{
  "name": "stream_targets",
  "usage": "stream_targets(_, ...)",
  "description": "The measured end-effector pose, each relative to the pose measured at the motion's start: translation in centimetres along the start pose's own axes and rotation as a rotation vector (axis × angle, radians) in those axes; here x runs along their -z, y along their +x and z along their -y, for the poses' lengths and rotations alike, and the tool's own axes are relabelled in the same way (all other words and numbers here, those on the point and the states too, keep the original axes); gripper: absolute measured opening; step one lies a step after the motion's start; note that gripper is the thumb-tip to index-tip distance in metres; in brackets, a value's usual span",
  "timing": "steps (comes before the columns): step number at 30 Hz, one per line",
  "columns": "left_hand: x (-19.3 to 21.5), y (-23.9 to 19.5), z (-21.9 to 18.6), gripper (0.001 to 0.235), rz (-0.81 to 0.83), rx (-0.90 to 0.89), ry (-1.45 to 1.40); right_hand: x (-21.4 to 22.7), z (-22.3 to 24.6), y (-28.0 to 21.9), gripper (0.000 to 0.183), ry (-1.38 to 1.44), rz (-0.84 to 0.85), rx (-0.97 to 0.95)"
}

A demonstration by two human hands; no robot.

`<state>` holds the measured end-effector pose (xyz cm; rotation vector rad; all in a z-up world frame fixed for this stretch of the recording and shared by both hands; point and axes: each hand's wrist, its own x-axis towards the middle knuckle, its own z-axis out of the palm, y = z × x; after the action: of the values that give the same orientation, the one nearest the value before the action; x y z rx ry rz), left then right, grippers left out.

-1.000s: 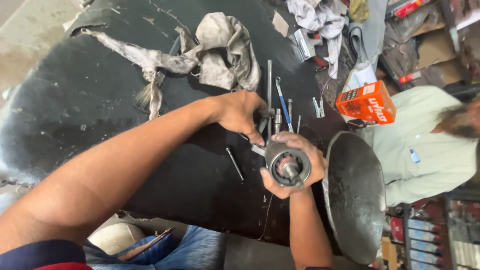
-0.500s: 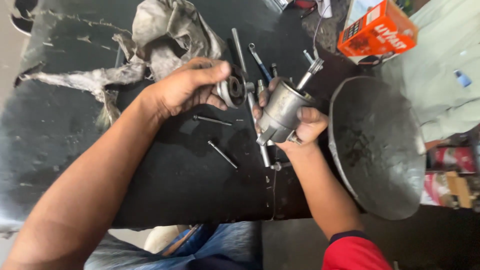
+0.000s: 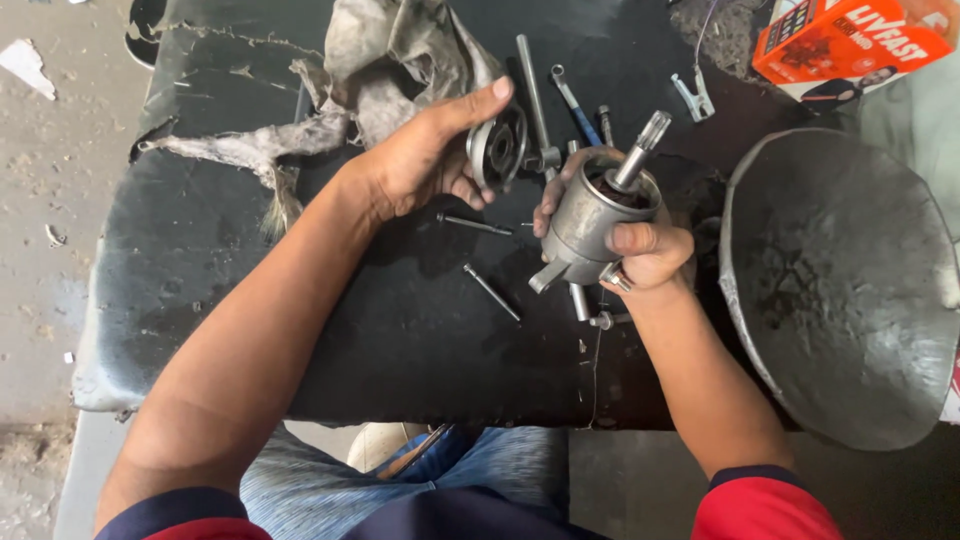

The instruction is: The person sits at a low workbench and disassembles a starter motor by hand, unscrewing its rear cover, removing the armature with copper windings, and handling the housing and small screws. They use a long socket extension on the assembly at one point and reposition the parts while working.

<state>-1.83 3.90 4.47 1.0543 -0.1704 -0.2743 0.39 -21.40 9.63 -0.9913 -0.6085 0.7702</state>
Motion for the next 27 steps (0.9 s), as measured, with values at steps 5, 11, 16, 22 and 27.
stream_targets(5, -1.3, -0.6, -1.3, 0.072, -0.120, 0.003, 0.049, 0.0, 0.0, 0.2, 0.066, -0.145, -0.005, 0.013)
stream_targets(11, -2.0, -1.2, -1.8, 0.073, -0.164, -0.039, 0.212, -0.6, 0.1, -0.2, 0.061, -0.858, 0.009, 0.350)
stream_targets(16, -2.3, -1.5, -1.9, 0.073, -0.159, -0.020, 0.304, -1.4, -0.2, -0.1, 0.060, -1.079, 0.067, 0.552)
stream_targets(22, -2.5, -1.7, -2.2, 0.067, -0.119, -0.001, 0.117, -1.1, -0.5, 0.0, 0.057, -1.146, 0.056, 0.503)
stream_targets(27, -2.3, -1.6, -1.9, 0.071, -0.120, -0.035, 0.210, -0.8, -0.5, 0.1, 0.058, -1.149, 0.032, 0.476)
